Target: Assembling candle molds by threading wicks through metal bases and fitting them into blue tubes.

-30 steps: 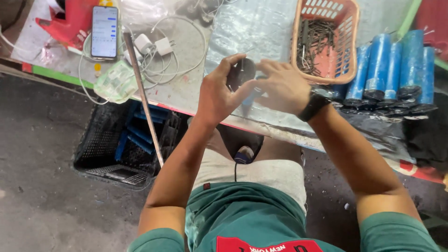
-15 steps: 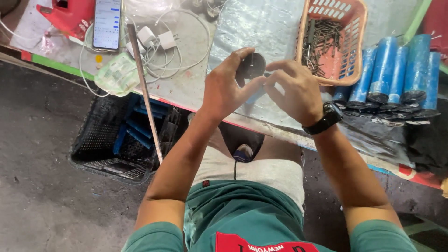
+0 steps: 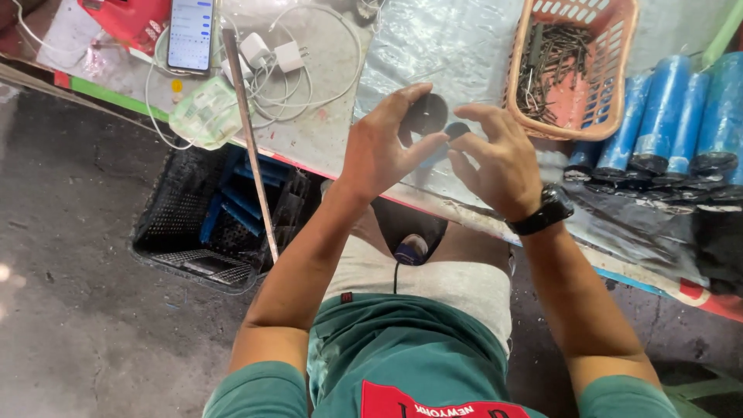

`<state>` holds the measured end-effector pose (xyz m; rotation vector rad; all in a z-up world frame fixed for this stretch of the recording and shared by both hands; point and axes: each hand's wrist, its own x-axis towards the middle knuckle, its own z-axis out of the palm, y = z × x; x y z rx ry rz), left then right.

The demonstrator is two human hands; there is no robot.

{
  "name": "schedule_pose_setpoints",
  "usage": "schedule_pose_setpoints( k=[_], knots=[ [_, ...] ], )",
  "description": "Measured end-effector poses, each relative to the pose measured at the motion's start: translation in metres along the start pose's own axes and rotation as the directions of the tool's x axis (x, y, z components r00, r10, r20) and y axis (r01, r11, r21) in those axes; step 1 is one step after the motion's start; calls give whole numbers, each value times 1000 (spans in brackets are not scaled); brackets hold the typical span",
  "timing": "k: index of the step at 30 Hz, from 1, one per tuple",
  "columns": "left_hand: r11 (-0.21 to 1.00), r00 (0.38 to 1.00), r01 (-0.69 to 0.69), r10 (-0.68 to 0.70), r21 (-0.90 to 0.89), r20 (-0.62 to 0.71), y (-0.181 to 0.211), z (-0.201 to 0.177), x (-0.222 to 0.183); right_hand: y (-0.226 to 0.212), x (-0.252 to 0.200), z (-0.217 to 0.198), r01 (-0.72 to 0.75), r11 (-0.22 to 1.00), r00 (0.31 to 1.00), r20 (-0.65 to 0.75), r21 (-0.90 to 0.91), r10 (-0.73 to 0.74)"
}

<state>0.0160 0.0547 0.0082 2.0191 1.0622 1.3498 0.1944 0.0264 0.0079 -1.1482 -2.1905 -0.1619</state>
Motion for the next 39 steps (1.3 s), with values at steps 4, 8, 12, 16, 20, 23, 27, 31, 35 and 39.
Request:
schedule_pose_setpoints(
  k=[4, 8, 12, 16, 20, 23, 27, 31, 35, 39],
  knots=[
    [999, 998, -21, 18, 37, 63, -3, 7, -6, 3, 3, -5, 26, 999, 982, 188, 33, -32],
    [999, 998, -17, 14, 36, 58, -1, 9, -7, 7, -1, -1, -4, 1000, 983, 185, -8, 5],
    [1000, 997, -21, 20, 10, 68, 2, 6, -7, 6, -8, -1, -38, 999, 994, 103, -39, 41],
    [1000, 996, -9, 9, 4, 94, 1, 6, -7, 5, -11, 1, -37, 995, 996, 78, -91, 44],
    [999, 993, -10, 6, 31, 121, 0, 10, -9, 11, -11, 3, -8, 993, 985, 168, -119, 28],
    [999, 989, -8, 2, 35, 147, 2, 9, -11, 5, -7, -7, -38, 997, 986, 157, -66, 48],
    [1000, 990, 14, -14, 6, 139, -3, 13, -13, 1, -9, -6, -142, 987, 982, 139, 76, 131],
    [997, 988, -44, 33, 69, 148, -10, 16, -10, 4, -17, 2, -262, 904, 964, 56, 339, 258],
    [985, 967, -68, 25, 161, 254, -2, 16, -3, 5, -23, 11, -271, 881, 956, 2, 387, 293],
    [969, 939, -102, 19, 225, 343, -1, 22, 1, 2, -22, 15, -241, 902, 962, -36, 358, 272]
  ],
)
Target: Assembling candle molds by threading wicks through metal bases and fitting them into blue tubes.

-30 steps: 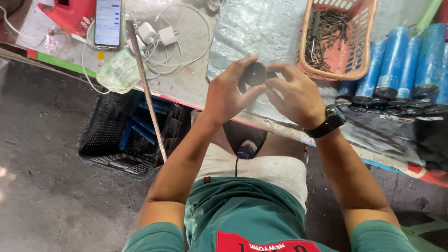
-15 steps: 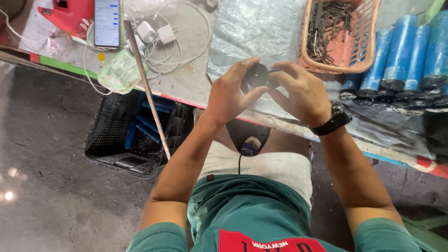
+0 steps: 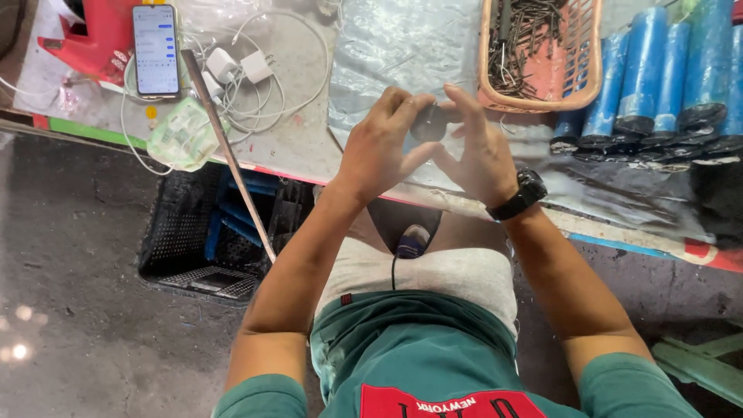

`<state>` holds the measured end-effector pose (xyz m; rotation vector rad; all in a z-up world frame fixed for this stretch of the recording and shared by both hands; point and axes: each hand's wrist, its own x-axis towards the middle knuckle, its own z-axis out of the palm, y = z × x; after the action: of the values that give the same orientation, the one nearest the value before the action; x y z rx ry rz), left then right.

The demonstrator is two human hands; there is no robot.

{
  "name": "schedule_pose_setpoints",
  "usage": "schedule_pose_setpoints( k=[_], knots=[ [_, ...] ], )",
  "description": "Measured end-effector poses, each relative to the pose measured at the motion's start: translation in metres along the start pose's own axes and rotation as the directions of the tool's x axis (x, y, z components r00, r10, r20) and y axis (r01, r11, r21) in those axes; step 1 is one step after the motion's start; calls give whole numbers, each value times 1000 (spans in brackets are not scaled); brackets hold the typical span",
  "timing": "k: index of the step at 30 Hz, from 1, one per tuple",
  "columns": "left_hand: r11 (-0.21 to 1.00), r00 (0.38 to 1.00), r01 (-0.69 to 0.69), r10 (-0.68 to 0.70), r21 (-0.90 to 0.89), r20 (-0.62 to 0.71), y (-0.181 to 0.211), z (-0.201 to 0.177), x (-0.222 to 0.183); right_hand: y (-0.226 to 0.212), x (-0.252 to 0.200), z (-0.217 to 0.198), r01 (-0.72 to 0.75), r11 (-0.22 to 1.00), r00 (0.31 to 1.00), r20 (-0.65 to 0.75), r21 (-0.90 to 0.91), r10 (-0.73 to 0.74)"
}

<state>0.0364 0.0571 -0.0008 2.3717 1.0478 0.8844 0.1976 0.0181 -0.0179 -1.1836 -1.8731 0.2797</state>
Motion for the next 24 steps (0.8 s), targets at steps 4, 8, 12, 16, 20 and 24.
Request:
schedule_pose_setpoints(
  k=[4, 8, 12, 16, 20, 24],
  knots=[
    [1000, 999, -8, 6, 24, 47, 0, -2, 4, 3, 2, 4, 35, 993, 999, -35, -115, -39],
    [1000, 999, 14, -14, -3, 50, -1, -5, 4, 7, 3, 7, 61, 992, 997, -32, -111, -65],
    [999, 999, 16, -15, -31, 49, -5, -7, 5, 9, 3, 11, 56, 993, 997, -48, -102, -61],
    [1000, 998, 4, -4, -2, 68, -9, -6, 5, 10, 4, 11, 65, 995, 997, -33, -74, -67],
    [1000, 998, 9, -7, -23, 58, -11, -8, 6, 4, 11, 9, 92, 995, 995, -20, -37, -93],
    [996, 997, 31, -25, -83, 68, -23, -4, 6, 6, 11, 12, 88, 993, 996, -1, -78, -88]
  ],
)
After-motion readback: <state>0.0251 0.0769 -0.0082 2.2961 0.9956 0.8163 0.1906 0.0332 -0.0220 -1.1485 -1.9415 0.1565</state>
